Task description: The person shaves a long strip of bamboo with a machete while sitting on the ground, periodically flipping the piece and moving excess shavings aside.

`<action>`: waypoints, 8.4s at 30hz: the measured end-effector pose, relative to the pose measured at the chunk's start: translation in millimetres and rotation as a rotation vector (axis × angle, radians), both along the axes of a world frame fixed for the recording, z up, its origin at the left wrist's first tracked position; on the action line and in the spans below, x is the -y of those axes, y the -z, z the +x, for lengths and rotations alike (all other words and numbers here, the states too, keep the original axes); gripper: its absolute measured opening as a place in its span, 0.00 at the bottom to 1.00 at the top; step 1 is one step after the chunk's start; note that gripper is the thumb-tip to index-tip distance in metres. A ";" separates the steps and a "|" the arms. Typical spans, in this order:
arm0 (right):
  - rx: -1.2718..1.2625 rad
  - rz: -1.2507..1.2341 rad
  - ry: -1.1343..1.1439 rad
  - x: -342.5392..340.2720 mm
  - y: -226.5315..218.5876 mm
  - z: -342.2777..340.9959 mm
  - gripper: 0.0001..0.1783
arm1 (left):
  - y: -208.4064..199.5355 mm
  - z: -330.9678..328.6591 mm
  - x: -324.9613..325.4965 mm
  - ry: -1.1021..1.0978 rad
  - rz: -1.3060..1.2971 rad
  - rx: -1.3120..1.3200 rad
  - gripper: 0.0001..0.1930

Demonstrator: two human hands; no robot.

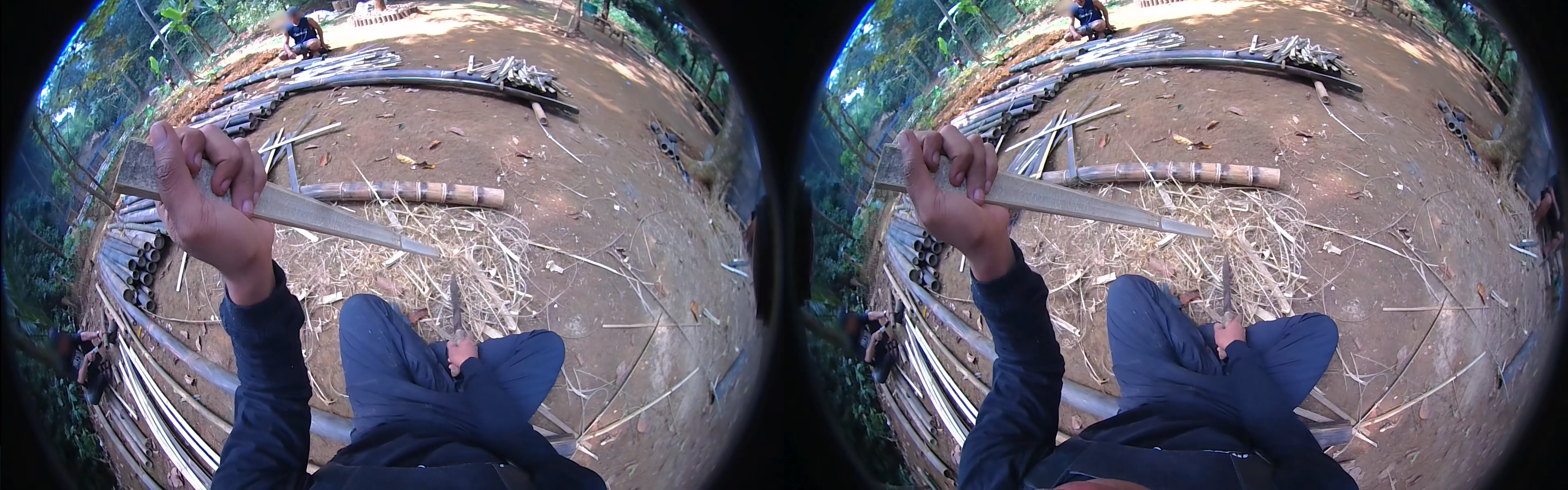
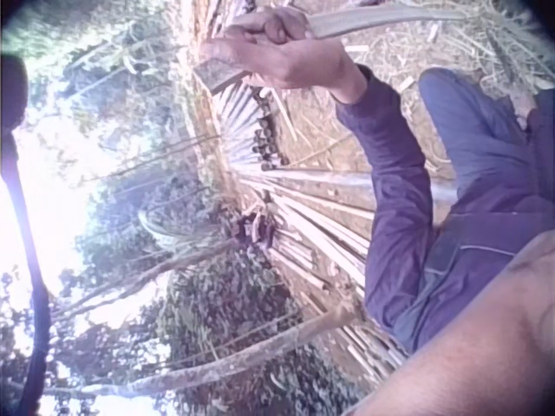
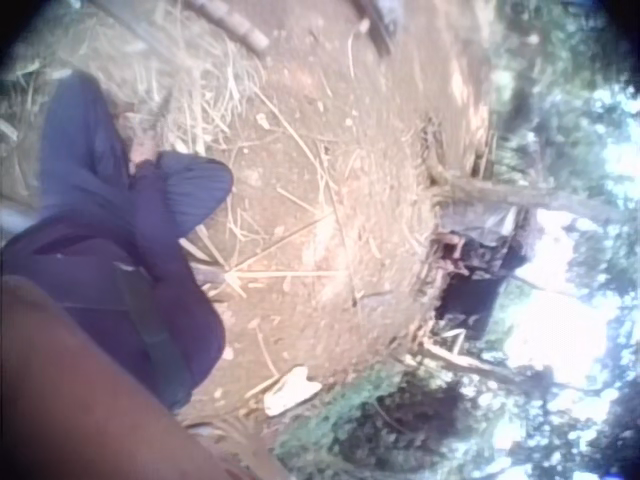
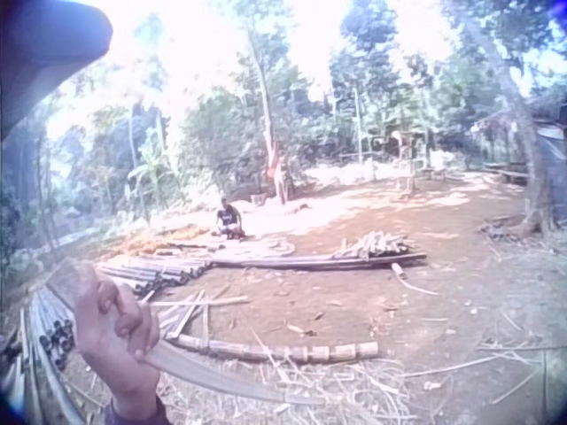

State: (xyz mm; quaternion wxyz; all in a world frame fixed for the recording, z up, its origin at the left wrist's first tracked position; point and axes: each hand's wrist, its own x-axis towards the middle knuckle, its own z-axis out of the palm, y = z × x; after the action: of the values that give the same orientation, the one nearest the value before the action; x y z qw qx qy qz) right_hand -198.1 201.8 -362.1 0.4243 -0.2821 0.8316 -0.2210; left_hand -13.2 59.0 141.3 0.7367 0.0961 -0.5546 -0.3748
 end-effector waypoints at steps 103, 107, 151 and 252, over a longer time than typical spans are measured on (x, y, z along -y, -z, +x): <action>0.115 -1.634 0.171 96.7 -286.0 -14.3 0.28 | 20.9 -98.8 -57.9 -0.040 -0.491 0.427 0.39; 0.165 -1.710 0.678 66.6 -295.7 -49.4 0.21 | 122.2 -12.5 -27.9 -0.214 -0.158 0.930 0.47; 0.633 -0.968 0.789 -78.8 5.2 -195.1 0.33 | 621.4 269.8 -266.0 -0.212 1.900 1.241 0.38; -0.541 -0.885 -0.639 11.9 -224.2 20.7 0.19 | 186.9 17.2 -6.6 0.191 0.790 -0.555 0.26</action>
State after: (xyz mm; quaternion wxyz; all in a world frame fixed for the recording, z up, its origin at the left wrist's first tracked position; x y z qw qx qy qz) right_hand -177.4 189.9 -137.9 0.0857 -0.7135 0.6132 -0.3280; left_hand 4.0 65.6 -45.6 0.7264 0.2133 -0.1592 -0.6337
